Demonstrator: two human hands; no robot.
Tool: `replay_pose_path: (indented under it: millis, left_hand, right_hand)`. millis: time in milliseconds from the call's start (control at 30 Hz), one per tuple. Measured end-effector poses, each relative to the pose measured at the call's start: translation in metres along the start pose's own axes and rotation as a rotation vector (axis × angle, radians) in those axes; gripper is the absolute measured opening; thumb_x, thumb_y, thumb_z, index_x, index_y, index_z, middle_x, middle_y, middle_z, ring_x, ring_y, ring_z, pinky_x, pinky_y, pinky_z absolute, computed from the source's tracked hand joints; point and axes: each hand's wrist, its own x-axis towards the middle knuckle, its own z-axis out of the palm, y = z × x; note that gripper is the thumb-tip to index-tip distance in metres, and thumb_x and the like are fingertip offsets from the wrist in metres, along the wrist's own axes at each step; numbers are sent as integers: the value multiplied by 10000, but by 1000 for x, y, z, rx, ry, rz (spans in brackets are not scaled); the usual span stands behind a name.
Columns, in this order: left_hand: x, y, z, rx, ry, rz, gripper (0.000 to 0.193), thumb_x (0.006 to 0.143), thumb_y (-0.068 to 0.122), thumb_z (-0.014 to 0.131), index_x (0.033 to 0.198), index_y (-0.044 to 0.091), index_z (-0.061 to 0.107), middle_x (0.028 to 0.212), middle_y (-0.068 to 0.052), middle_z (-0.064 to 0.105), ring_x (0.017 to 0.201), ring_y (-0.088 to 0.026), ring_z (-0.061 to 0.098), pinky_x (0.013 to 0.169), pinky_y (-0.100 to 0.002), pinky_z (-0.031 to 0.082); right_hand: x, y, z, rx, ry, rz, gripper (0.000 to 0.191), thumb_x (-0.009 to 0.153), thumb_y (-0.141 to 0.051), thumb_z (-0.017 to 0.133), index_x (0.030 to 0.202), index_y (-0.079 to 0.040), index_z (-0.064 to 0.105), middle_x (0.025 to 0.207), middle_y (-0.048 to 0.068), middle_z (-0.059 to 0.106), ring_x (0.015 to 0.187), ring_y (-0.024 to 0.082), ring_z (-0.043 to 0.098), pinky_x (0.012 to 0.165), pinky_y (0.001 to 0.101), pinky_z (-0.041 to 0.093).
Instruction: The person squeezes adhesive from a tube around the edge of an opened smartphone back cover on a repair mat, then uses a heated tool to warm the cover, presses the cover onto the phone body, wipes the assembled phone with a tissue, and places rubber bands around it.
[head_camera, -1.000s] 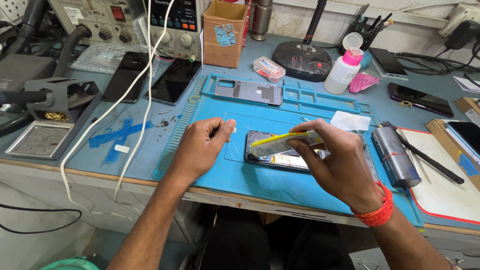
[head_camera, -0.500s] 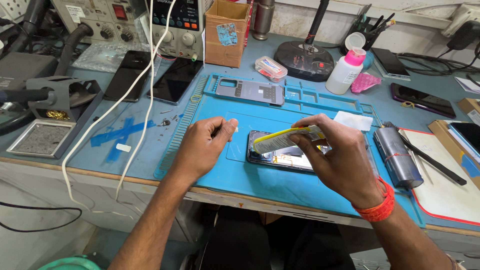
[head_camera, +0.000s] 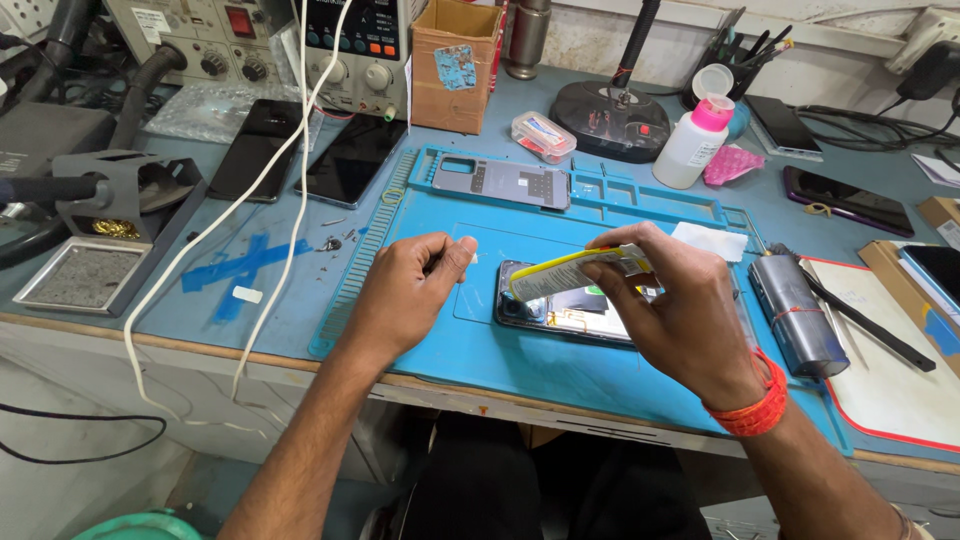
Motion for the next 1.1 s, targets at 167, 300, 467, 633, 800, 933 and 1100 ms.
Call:
replay_pose_path:
  millis: [167,300,467,633,800,933,1100]
  left_hand:
    - [0,1,0,-9,-1,8,490,1004,399,603,728,-4,641,571,-47,561,549,-116,461,513,-341,414]
    - [0,3,-1,4,-9,-13,495,1006,404,604,731,-6,641,569,-55,551,550,-118,455,512,-344,409]
    - [0,4,-1,-6,-13,-17,481,999,406,595,739,6,656,573,-32,573,547,-105,471,505,-334,414]
    - [0,3,-1,0,-11,2,495,1006,406,597,731,-3,640,572,-41,556,551,-110,456,507,-335,408]
    - [0,3,-1,-9,-8,-1,498,1005,405,601,724,-5,633,571,-35,554,552,-105,451,506,-332,407]
    - [-1,3,-1,-5,-8,-17,489,1002,404,605,730,0,642,563,-41,533,548,-107,438,503,-333,399]
    - [0,3,0,-12,-9,-27,484,1000,405,603,737,1,652,569,-28,550,550,-98,442,500,-329,399]
  right_hand:
    - [0,1,1,3,3,18,214,925,-117,752,1089,-16,659,900,135,761,837,193,794,653,309,619]
    - [2,2,2,6,14,17,216,927,-114,751,1096,-15,659,906,133,765,850,193,792,662,307,619]
    - [4,5,3,20,8,24,217,923,-116,758,1087,-16,658,911,126,767,847,186,795,667,305,627]
    - [5,7,4,30,9,17,211,928,-107,751,1092,-13,657,931,125,768,899,193,795,702,309,643]
    - [7,10,6,41,19,19,216,928,-104,756,1095,-10,657,944,131,767,914,203,794,723,315,650]
    - [8,12,6,20,31,-7,216,932,-103,756,1096,-6,655,951,138,767,928,211,792,738,319,649]
    - [8,15,7,29,31,-16,213,940,-104,751,1104,-10,652,958,137,770,935,213,793,744,318,653]
